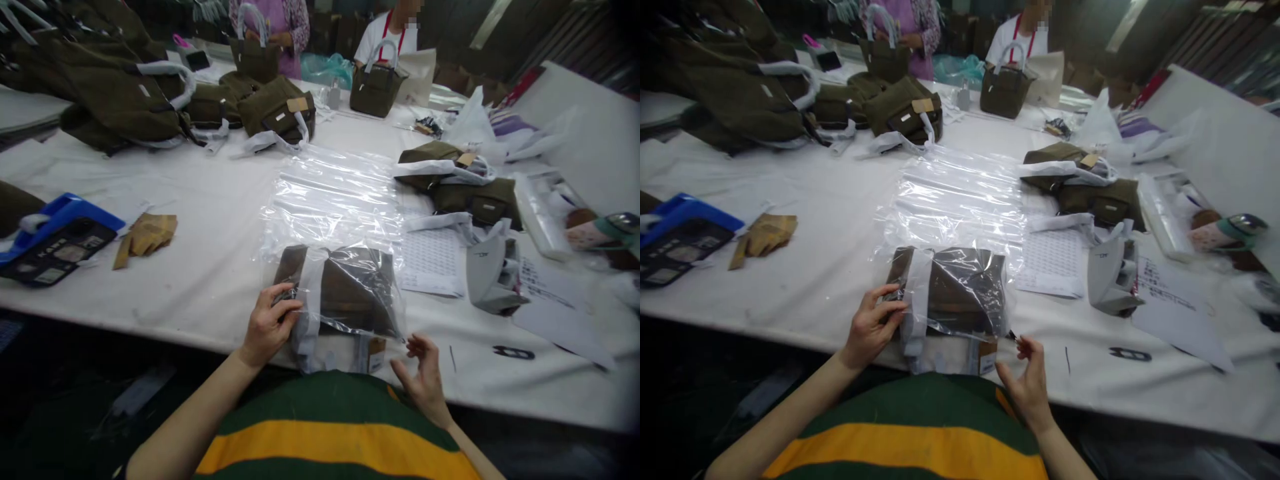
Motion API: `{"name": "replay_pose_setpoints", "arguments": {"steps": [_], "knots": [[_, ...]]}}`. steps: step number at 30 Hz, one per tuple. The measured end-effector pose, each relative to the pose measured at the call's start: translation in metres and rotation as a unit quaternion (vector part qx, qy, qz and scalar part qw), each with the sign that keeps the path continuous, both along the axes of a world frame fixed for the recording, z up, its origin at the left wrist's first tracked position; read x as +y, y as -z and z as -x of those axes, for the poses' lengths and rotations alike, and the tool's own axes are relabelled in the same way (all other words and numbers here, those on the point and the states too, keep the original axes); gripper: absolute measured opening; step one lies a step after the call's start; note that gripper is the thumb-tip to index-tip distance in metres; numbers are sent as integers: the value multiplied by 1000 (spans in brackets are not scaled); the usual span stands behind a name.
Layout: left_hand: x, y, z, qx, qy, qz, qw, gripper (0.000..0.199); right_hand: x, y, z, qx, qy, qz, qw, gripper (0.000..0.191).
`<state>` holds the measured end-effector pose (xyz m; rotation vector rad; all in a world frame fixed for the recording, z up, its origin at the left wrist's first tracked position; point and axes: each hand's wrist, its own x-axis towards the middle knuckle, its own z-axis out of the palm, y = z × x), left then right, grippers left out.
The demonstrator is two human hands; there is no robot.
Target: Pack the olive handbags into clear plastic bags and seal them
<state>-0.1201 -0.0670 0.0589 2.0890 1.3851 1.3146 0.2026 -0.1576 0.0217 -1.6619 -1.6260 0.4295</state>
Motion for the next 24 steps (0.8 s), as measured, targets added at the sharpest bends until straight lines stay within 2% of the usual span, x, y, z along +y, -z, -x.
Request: {"name": "replay_pose_setpoints", "arguments": {"steps": [1,2,4,8,11,13,15,17,19,22,24], "knots": [[0,-1,-1,-1,1,5,1000,14,-8,7,4,21,35,60,997,59],[1,-2,-2,-2,2,9,1000,13,-14,13,8,35,41,118,992,66],[1,-3,-4,-7,0,18,1000,12,-17,22,16,53,18,193,980,69],[1,-2,-6,-16,-6,29,999,11,-9,29,23,69,27,224,972,59],[0,-2,-7,-19,-7,31,999,10,-5,25,20,63,2,234,970,37],[-1,-4,-7,-19,-9,27,999,9,-6,17,12,69,-25,248,966,27],[-2,-7,-7,-18,-14,21,1000,9,-10,3,0,56,-45,258,963,29],[-3,-11,-8,-11,-21,12,1000,9,-11,-17,-12,6,-65,233,970,27],[-2,-16,-9,2,-26,-5,1000,11,-7,-40,-15,-52,-115,182,975,21],[4,-26,-14,1,-18,-32,999,12,15,-70,8,-48,-266,133,954,20],[8,-33,-18,-13,-13,-39,999,10,37,-80,37,-19,-345,105,932,25]]}}
